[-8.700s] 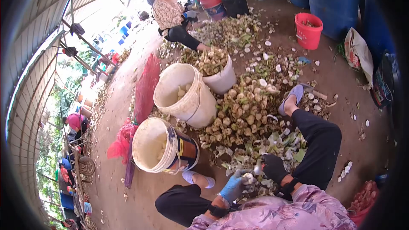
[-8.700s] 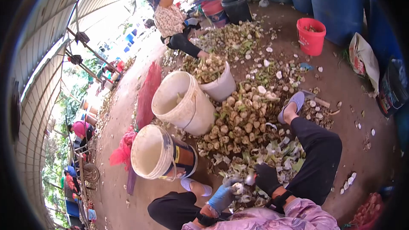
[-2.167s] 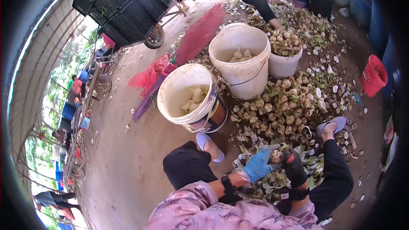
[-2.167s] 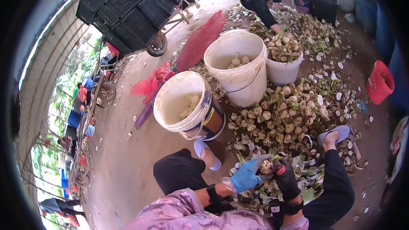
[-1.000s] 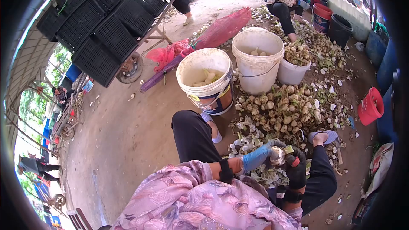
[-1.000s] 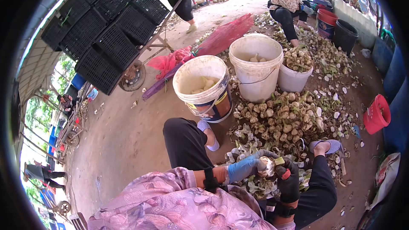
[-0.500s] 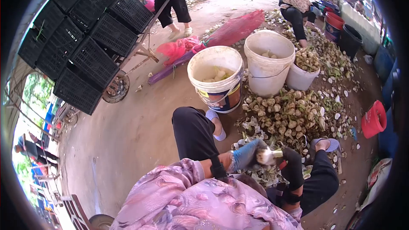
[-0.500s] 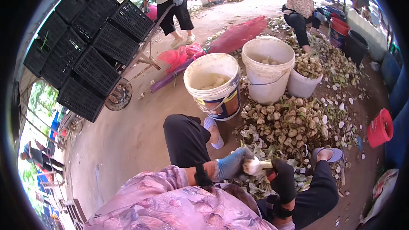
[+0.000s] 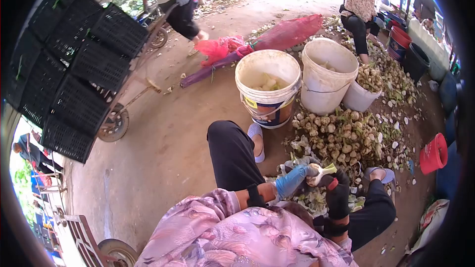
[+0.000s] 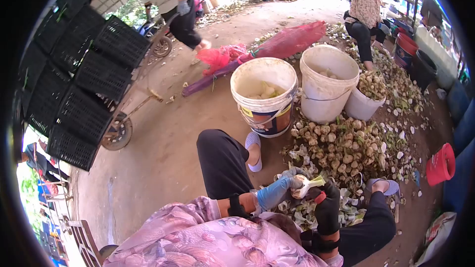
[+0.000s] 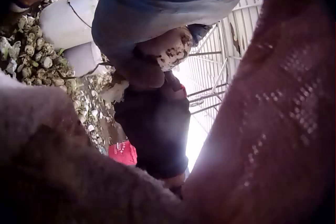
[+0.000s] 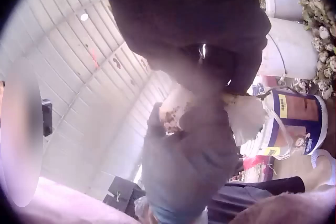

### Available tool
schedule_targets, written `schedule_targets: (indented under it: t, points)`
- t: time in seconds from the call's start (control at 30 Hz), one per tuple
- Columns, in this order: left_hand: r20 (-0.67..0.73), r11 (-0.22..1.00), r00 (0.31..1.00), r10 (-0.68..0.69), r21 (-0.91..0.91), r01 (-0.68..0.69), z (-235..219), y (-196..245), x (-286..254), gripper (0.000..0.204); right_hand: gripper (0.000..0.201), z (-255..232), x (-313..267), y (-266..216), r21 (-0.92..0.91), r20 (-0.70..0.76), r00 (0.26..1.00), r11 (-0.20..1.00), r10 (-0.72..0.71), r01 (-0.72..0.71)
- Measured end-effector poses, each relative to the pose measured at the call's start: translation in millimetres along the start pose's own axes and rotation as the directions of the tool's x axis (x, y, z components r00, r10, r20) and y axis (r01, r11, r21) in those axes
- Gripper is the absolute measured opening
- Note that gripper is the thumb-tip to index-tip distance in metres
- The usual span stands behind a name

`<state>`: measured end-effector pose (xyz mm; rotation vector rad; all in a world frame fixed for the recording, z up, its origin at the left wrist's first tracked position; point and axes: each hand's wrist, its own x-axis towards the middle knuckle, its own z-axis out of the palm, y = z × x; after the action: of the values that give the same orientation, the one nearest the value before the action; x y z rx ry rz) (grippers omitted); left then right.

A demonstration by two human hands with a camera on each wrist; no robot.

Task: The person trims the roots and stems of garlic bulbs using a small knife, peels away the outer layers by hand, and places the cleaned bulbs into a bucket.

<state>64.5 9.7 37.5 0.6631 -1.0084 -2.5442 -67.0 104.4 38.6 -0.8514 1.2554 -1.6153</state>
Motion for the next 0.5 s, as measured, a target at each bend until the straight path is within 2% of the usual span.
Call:
schedule_targets:
  t: [0.03, 0.1, 0.13, 0.17, 0.2, 0.23, 0.27, 0.3, 0.33, 0.37, 0.4, 0.43, 0.47, 0.5]
  points:
    - [0.006, 1.0, 1.0, -0.009, -0.007, 0.009, 2, 2, -2, 0.03, 0.014, -1, -1, -1, -0.006, -0.01, 1.0, 1.0, 0.006, -0.006]
    - [0.034, 0.973, 0.99, -0.133, -0.185, 0.137, 2, 4, -3, 0.03, 0.01, -1, -1, -3, 0.08, -0.017, 1.0, 0.997, 0.022, -0.021]
    - [0.062, 0.955, 0.984, -0.166, -0.238, 0.176, 0, 6, -4, 0.03, 0.009, 1, 1, -4, 0.001, -0.049, 0.999, 1.0, 0.014, -0.014]
    - [0.091, 0.942, 0.972, -0.216, -0.243, 0.232, -2, 13, -5, 0.033, 0.009, 3, 6, -5, -0.001, -0.055, 0.998, 1.0, 0.024, -0.024]
    - [0.15, 0.936, 0.966, -0.209, -0.257, 0.242, -8, 17, -8, 0.035, 0.009, 3, 12, -5, -0.351, -0.002, 0.986, 0.924, -0.164, 0.153]
    - [0.207, 0.931, 0.958, -0.198, -0.267, 0.25, -12, 19, -11, 0.037, 0.008, 3, 18, -5, -0.64, 0.115, 0.941, 0.701, -0.317, 0.315]
    - [0.207, 0.93, 0.957, -0.202, -0.265, 0.254, -13, 21, -12, 0.037, 0.007, 3, 23, -4, -0.757, 0.199, 0.888, 0.511, -0.414, 0.408]
    - [0.129, 0.944, 0.969, -0.213, -0.229, 0.238, -13, 24, -14, 0.039, 0.007, 4, 24, 1, -0.753, 0.202, 0.887, 0.513, -0.416, 0.412]
    - [0.044, 0.958, 0.977, -0.208, -0.191, 0.213, -16, 28, -16, 0.041, 0.01, 6, 27, 7, -0.639, 0.069, 0.943, 0.711, -0.327, 0.294]
    - [0.014, 0.975, 0.977, -0.214, -0.066, 0.215, -27, 28, -12, 0.038, 0.012, 14, 31, 13, -0.475, -0.031, 0.979, 0.865, -0.2, 0.162]
    - [-0.128, 0.967, 0.972, 0.197, 0.189, -0.171, -25, 21, -11, 0.038, 0.016, 24, 28, 5, -0.263, -0.074, 0.997, 0.965, -0.008, -0.012]
    - [-0.157, 0.752, 0.794, 0.587, 0.47, -0.462, -22, 14, -12, 0.039, 0.016, 33, 28, 8, -0.255, -0.039, 0.999, 0.967, 0.0, -0.01]
    - [-0.092, 0.693, 0.762, 0.641, 0.495, -0.524, -27, 13, -16, 0.047, 0.016, 40, 28, 11, -0.167, -0.04, 0.999, 0.986, 0.018, -0.025]
    - [-0.103, 0.616, 0.726, 0.68, 0.616, -0.491, -17, 19, -24, 0.049, 0.017, 46, 27, 14, -0.081, -0.036, 0.999, 0.996, 0.041, -0.044]
